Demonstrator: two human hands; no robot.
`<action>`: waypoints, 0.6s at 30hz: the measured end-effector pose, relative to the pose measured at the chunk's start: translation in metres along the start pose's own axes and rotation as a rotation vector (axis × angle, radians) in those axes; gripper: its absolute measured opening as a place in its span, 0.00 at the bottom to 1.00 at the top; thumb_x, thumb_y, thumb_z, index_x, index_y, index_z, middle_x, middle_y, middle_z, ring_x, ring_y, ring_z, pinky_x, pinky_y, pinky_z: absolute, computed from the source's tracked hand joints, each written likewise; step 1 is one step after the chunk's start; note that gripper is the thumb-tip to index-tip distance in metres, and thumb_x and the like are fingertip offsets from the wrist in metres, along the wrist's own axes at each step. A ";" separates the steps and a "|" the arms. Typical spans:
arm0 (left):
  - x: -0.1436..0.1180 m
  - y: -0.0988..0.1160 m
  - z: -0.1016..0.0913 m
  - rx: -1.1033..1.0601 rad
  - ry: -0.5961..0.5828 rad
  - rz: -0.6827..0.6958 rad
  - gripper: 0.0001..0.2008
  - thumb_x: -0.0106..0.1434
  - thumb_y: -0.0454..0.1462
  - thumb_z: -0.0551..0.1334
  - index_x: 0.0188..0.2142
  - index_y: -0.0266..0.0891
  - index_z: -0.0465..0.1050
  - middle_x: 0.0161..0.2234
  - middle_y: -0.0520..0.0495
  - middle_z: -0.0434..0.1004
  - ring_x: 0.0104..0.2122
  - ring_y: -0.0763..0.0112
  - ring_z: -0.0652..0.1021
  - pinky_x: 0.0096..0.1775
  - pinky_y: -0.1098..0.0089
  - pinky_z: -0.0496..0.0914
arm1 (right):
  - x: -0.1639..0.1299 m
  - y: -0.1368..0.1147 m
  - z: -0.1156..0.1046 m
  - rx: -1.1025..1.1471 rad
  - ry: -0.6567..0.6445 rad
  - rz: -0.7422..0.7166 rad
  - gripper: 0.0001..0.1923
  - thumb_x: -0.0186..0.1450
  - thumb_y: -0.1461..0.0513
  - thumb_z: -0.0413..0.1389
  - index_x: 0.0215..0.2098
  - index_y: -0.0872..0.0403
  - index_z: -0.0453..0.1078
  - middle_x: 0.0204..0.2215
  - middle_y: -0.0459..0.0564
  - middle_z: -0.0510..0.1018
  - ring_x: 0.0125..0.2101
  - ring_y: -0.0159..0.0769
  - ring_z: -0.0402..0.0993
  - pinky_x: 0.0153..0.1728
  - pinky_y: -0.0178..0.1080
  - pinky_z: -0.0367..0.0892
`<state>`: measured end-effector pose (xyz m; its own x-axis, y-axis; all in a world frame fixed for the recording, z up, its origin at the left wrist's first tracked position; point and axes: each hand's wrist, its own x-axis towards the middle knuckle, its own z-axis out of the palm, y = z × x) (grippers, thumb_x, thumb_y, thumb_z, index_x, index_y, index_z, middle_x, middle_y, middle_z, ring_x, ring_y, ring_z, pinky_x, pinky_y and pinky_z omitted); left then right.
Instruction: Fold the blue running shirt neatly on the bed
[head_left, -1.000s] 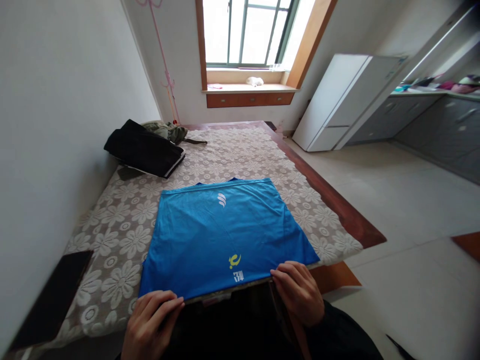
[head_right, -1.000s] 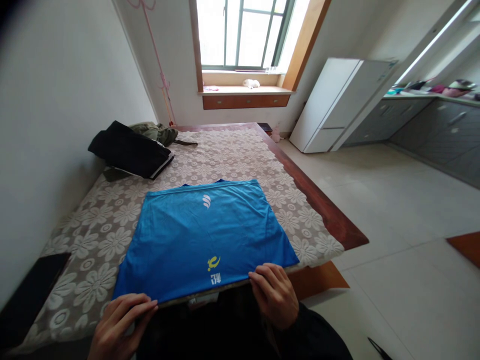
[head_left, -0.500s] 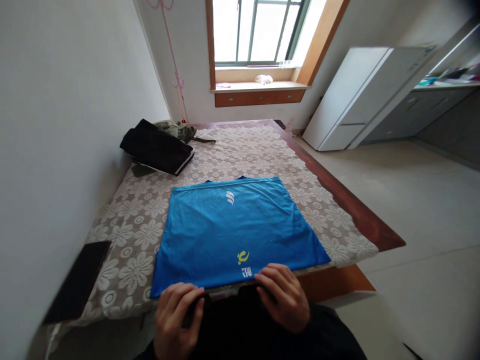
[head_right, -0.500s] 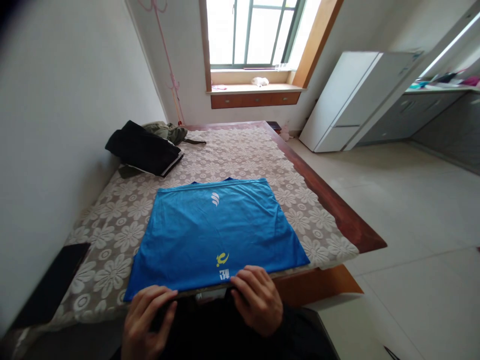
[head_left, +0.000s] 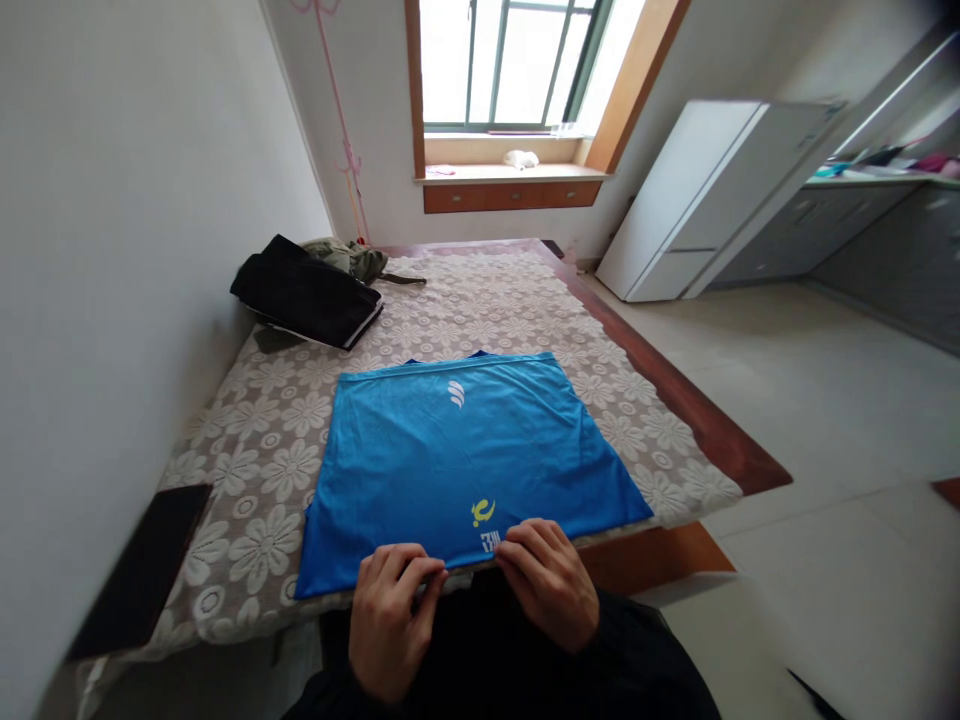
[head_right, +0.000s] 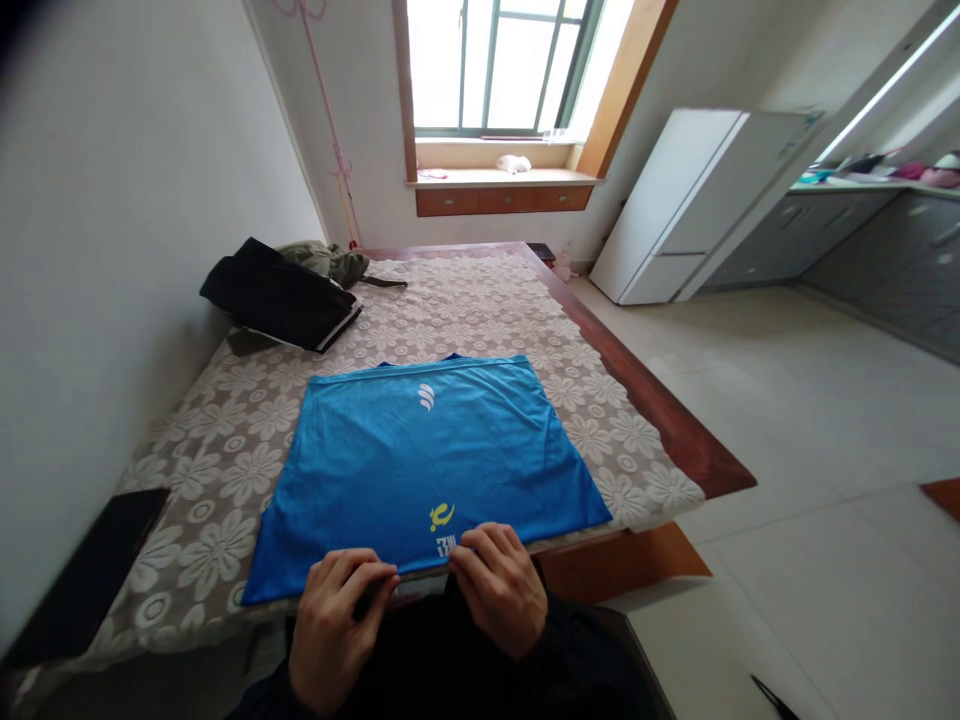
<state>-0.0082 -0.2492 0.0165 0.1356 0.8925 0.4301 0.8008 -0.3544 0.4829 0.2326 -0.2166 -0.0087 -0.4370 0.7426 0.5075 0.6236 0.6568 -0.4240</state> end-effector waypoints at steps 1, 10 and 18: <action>-0.002 -0.003 -0.002 0.003 0.004 0.010 0.05 0.69 0.35 0.62 0.37 0.45 0.77 0.35 0.50 0.79 0.37 0.65 0.77 0.41 0.63 0.66 | -0.004 0.005 -0.003 -0.011 0.008 0.007 0.07 0.70 0.69 0.56 0.43 0.53 0.73 0.38 0.51 0.78 0.40 0.41 0.72 0.44 0.45 0.66; -0.018 -0.045 -0.035 0.097 0.066 0.092 0.04 0.68 0.36 0.64 0.39 0.45 0.78 0.35 0.50 0.79 0.36 0.67 0.77 0.41 0.66 0.68 | -0.043 0.064 -0.052 -0.191 0.016 0.047 0.06 0.70 0.67 0.58 0.43 0.51 0.75 0.38 0.50 0.80 0.40 0.39 0.76 0.45 0.44 0.69; -0.026 -0.072 -0.066 0.204 0.107 0.167 0.04 0.68 0.36 0.64 0.41 0.45 0.78 0.35 0.49 0.79 0.35 0.66 0.78 0.41 0.66 0.70 | -0.074 0.120 -0.094 -0.293 0.061 0.086 0.04 0.70 0.65 0.59 0.41 0.51 0.75 0.37 0.51 0.80 0.38 0.40 0.77 0.44 0.44 0.72</action>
<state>-0.1077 -0.2649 0.0207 0.2219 0.7883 0.5739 0.8747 -0.4210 0.2400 0.4004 -0.2049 -0.0269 -0.3400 0.7788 0.5272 0.8211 0.5191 -0.2373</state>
